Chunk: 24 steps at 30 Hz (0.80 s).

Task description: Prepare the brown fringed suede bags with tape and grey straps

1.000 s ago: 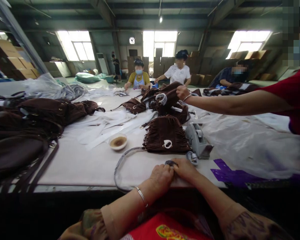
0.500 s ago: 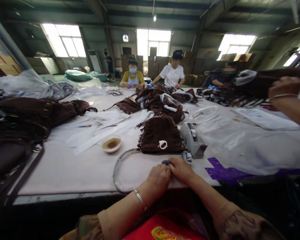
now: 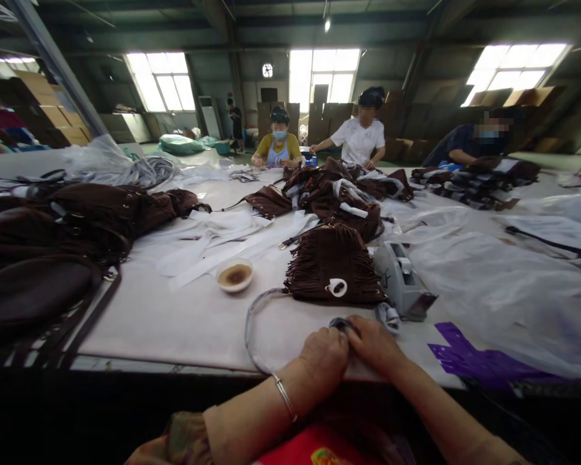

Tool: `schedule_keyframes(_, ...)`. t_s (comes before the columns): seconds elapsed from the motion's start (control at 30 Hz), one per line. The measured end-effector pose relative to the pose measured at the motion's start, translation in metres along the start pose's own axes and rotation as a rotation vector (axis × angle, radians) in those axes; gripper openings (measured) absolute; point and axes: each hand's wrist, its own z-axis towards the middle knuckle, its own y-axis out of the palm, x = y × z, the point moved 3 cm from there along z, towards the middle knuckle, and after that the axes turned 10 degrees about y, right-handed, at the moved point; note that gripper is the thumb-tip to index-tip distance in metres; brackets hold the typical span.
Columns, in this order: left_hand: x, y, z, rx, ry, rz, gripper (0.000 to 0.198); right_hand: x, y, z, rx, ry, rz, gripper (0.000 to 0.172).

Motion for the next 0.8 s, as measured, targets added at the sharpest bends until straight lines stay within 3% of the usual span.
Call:
schedule_keyframes(0.2,-0.023,-0.018,-0.021,-0.075,0.130,-0.003,0.020,-0.009,-0.014,0.009,-0.175,-0.308,-0.031,0.024)
schedule_keyframes(0.27,-0.022,-0.015,-0.015,-0.066,0.120,0.008,0.021,-0.010,-0.014,0.008,-0.121,-0.241,-0.042,0.025)
schedule_keyframes(0.4,-0.006,-0.002,0.007,-0.012,0.058,0.018,0.029,-0.004,-0.009,-0.002,0.043,0.142,-0.007,0.029)
schedule_keyframes(0.47,-0.002,0.000,0.013,-0.010,0.033,0.006,0.032,-0.003,-0.007,-0.004,0.053,0.197,-0.021,0.026)
schedule_keyframes(0.53,-0.004,-0.003,0.011,-0.038,0.028,-0.016,0.032,-0.005,-0.010,-0.001,0.026,0.111,-0.061,0.023)
schedule_keyframes(0.7,-0.029,-0.015,0.001,-0.146,0.063,-0.008,0.034,-0.013,-0.028,0.011,-0.121,-0.278,-0.158,0.018)
schedule_keyframes(0.73,-0.032,-0.014,0.004,-0.162,0.070,-0.005,0.036,-0.015,-0.031,0.011,-0.119,-0.284,-0.169,0.019)
schedule_keyframes(0.8,-0.031,-0.007,0.013,-0.156,0.048,-0.001,0.042,-0.015,-0.034,0.011,-0.057,-0.151,-0.164,0.025)
